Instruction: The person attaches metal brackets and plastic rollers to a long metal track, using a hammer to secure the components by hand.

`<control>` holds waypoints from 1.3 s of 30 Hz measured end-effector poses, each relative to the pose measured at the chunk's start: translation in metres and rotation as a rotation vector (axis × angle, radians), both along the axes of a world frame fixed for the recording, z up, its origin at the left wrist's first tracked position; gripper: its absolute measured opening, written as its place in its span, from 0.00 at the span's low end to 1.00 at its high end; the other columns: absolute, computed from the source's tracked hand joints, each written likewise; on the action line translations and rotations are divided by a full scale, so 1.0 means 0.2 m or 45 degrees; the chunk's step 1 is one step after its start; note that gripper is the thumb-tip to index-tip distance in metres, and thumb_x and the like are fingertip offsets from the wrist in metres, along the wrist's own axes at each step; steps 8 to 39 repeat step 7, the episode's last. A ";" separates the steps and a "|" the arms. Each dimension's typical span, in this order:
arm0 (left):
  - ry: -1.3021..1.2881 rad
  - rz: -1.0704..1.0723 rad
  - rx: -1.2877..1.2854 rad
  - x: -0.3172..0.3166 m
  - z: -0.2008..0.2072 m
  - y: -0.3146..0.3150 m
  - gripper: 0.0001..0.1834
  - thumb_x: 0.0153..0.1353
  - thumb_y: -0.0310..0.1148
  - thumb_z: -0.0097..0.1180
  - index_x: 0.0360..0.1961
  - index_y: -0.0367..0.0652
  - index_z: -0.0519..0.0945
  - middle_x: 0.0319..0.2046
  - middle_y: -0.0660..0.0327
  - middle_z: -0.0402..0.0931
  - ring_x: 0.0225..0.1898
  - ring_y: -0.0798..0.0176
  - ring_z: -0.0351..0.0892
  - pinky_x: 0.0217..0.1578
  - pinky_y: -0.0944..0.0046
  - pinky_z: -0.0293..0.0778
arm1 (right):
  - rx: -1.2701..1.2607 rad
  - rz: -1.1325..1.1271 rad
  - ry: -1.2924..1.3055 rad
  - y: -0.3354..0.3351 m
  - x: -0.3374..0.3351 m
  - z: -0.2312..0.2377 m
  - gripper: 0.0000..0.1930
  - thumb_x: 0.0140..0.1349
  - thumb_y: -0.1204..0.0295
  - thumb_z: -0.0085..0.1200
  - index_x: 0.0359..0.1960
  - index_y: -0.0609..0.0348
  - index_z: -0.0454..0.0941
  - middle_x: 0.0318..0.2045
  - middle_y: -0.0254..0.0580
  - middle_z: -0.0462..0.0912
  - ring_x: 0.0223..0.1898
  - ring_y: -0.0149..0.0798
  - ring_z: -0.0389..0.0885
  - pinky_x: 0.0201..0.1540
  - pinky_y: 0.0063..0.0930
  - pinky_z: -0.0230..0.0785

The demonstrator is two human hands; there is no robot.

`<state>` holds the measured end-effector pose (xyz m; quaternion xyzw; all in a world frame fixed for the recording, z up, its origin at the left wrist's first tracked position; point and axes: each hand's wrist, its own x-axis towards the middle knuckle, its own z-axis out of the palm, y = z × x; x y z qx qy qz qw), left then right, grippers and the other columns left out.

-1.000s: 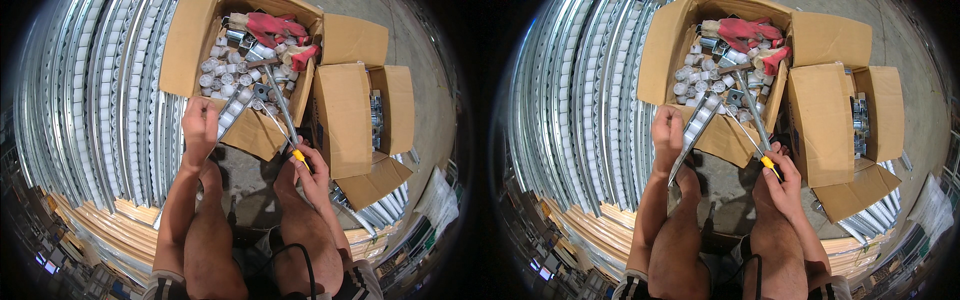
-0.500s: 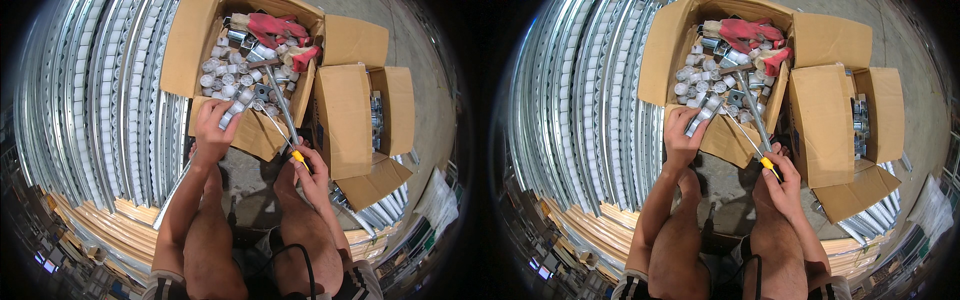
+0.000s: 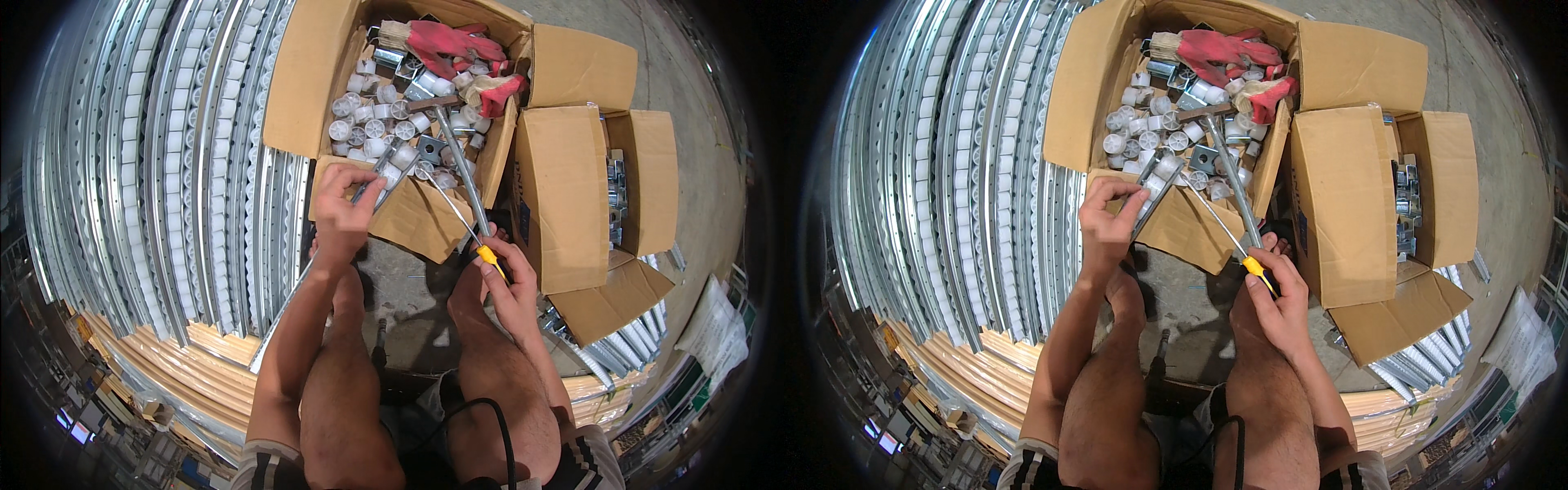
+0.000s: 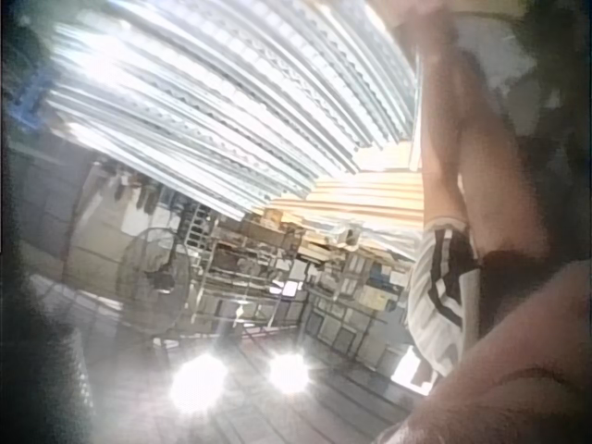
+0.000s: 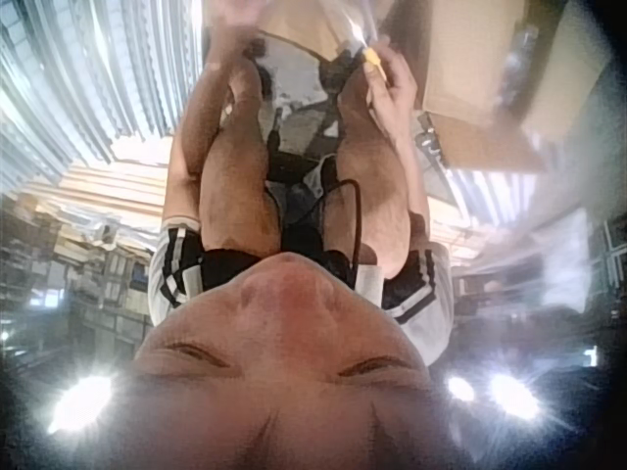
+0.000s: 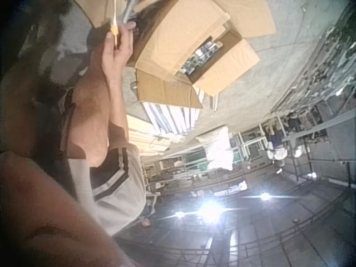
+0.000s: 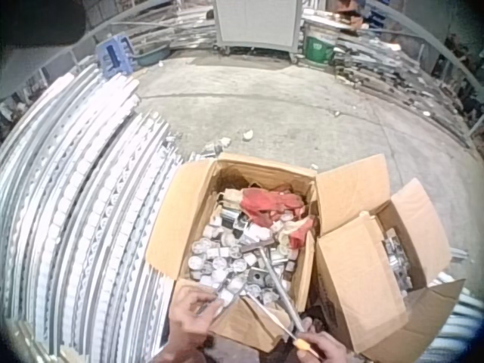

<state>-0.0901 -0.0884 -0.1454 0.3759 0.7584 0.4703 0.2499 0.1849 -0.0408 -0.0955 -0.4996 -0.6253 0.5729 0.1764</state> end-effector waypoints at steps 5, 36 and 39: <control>-0.113 -0.023 -0.004 -0.02 -0.01 -0.01 0.07 0.57 0.24 0.68 0.34 0.32 0.84 0.36 0.54 0.79 0.39 0.57 0.78 0.46 0.63 0.73 | -0.012 -0.001 0.009 0.00 0.00 -0.01 0.17 0.63 0.77 0.57 0.54 0.64 0.79 0.43 0.47 0.82 0.46 0.42 0.81 0.54 0.31 0.70; -0.172 -0.014 -0.004 -0.02 -0.03 0.00 0.07 0.58 0.25 0.67 0.36 0.33 0.85 0.36 0.54 0.79 0.40 0.56 0.78 0.49 0.62 0.72 | -0.031 -0.004 0.016 -0.01 0.00 -0.02 0.17 0.63 0.77 0.57 0.54 0.63 0.79 0.43 0.47 0.82 0.47 0.42 0.81 0.54 0.31 0.70; -0.172 -0.014 -0.004 -0.02 -0.03 0.00 0.07 0.58 0.25 0.67 0.36 0.33 0.85 0.36 0.54 0.79 0.40 0.56 0.78 0.49 0.62 0.72 | -0.031 -0.004 0.016 -0.01 0.00 -0.02 0.17 0.63 0.77 0.57 0.54 0.63 0.79 0.43 0.47 0.82 0.47 0.42 0.81 0.54 0.31 0.70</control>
